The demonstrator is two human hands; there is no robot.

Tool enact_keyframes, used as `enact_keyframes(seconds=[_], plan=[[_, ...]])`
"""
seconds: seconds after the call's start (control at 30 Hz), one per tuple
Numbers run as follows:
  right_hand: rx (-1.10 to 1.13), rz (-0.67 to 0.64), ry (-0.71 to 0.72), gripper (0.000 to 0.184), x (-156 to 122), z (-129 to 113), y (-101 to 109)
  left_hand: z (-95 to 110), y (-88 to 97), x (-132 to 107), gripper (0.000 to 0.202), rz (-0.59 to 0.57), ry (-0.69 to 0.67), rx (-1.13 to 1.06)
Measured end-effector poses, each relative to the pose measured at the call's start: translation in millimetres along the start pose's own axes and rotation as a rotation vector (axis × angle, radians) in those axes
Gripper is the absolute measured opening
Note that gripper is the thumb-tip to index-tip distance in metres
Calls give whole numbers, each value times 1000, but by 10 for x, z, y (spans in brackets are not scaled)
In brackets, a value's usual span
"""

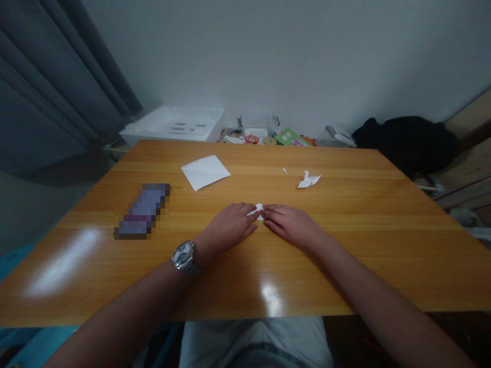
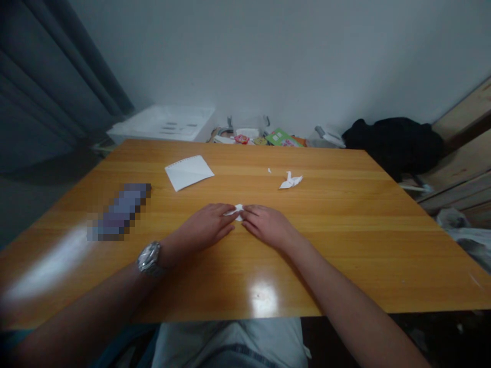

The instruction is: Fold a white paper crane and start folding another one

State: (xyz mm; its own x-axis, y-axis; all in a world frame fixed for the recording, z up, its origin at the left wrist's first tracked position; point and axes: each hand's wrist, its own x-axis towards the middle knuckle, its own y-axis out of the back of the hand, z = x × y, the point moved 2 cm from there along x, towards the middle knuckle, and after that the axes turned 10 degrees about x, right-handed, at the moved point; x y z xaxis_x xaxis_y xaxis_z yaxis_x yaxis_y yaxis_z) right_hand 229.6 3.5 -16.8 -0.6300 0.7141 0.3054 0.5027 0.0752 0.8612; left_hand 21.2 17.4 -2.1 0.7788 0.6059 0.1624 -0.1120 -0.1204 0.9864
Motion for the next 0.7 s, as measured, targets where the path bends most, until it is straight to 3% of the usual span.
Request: enact_keyframes(seconds=[0.33, 0.7], plan=[[-59, -56, -29, 35, -54, 64, 9, -82, 20, -57, 39, -69, -6, -58], [110, -111, 13, 39, -145, 273, 62, -180, 4, -140, 42, -114, -45, -122]])
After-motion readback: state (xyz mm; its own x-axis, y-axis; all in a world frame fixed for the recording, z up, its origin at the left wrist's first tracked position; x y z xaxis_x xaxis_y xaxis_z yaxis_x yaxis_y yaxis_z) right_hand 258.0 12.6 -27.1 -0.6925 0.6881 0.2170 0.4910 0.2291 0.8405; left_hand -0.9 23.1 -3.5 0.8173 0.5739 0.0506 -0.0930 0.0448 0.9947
